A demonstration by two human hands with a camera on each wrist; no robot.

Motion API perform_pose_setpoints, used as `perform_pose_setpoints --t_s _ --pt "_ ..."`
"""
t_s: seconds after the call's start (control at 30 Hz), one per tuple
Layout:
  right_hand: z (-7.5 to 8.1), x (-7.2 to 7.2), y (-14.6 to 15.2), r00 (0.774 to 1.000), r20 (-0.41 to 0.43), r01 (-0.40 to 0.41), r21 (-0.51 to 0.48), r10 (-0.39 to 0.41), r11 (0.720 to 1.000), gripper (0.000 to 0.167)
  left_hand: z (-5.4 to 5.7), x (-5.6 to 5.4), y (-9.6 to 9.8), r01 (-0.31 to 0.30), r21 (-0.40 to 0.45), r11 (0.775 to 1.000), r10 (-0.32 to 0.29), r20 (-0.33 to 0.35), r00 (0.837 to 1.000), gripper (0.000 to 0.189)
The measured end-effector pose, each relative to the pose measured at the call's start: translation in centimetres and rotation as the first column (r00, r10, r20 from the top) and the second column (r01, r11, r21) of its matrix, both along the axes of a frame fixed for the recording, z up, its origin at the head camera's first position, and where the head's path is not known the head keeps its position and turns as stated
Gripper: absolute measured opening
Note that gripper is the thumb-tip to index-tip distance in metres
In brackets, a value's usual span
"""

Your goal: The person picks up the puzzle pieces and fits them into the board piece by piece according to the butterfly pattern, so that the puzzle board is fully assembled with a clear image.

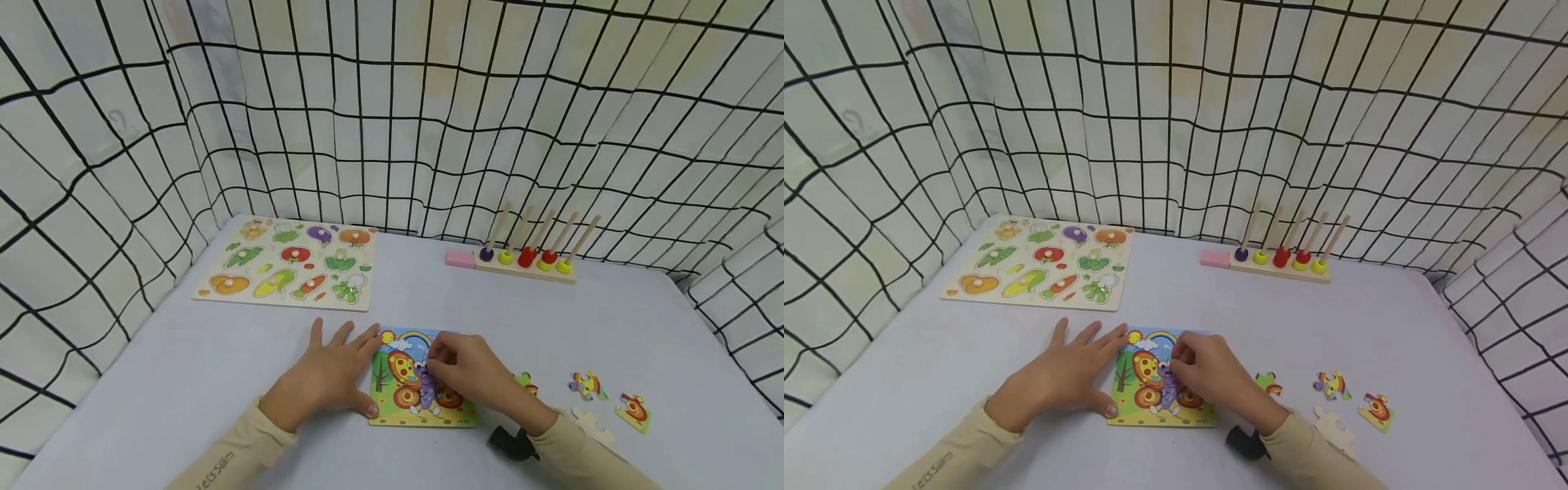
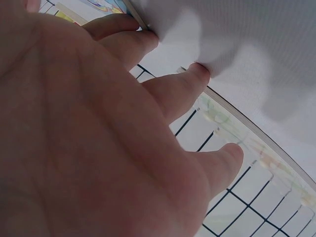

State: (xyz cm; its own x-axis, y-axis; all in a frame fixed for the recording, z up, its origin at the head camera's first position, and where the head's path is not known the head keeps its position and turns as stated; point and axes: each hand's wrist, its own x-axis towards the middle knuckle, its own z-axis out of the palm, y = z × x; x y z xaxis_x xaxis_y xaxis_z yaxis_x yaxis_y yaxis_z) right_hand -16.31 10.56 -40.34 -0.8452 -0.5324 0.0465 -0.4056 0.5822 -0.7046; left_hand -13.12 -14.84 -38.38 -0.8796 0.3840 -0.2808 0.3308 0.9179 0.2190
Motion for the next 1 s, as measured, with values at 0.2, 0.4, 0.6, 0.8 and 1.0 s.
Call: perform_pose_setpoints --t_s 0.2,0.4,0.6,0.8,1.0 --pt "0.6 0.4 2.1 1.0 -0.011 0.016 -0.048 -0.017 0.999 0.004 0.1 0.0 -0.1 -0.005 0.002 1.0 0.005 0.011 1.0 0.11" --pt "1.4 0.9 4.7 0.998 0.026 0.055 -0.06 -0.054 0.997 0.004 0.1 0.0 -0.2 -0.009 0.018 1.0 0.009 0.02 1.0 0.11" --pt "2.1 1.2 7.5 0.992 0.006 0.125 -0.028 -0.125 0.992 0.007 -0.1 -0.1 -0.1 -0.007 0.018 1.0 0.007 0.011 1.0 0.11" --pt "2.9 1.1 10.3 0.978 -0.04 0.207 0.025 -0.206 0.978 0.007 -0.2 -0.1 0.0 -0.001 0.024 1.0 0.001 -0.001 1.0 0.11" --pt "3.1 1.2 12.4 0.966 -0.097 0.246 0.067 -0.239 0.967 0.006 -0.1 0.0 -0.1 -0.001 0.032 0.999 0.002 -0.009 1.0 0.11"
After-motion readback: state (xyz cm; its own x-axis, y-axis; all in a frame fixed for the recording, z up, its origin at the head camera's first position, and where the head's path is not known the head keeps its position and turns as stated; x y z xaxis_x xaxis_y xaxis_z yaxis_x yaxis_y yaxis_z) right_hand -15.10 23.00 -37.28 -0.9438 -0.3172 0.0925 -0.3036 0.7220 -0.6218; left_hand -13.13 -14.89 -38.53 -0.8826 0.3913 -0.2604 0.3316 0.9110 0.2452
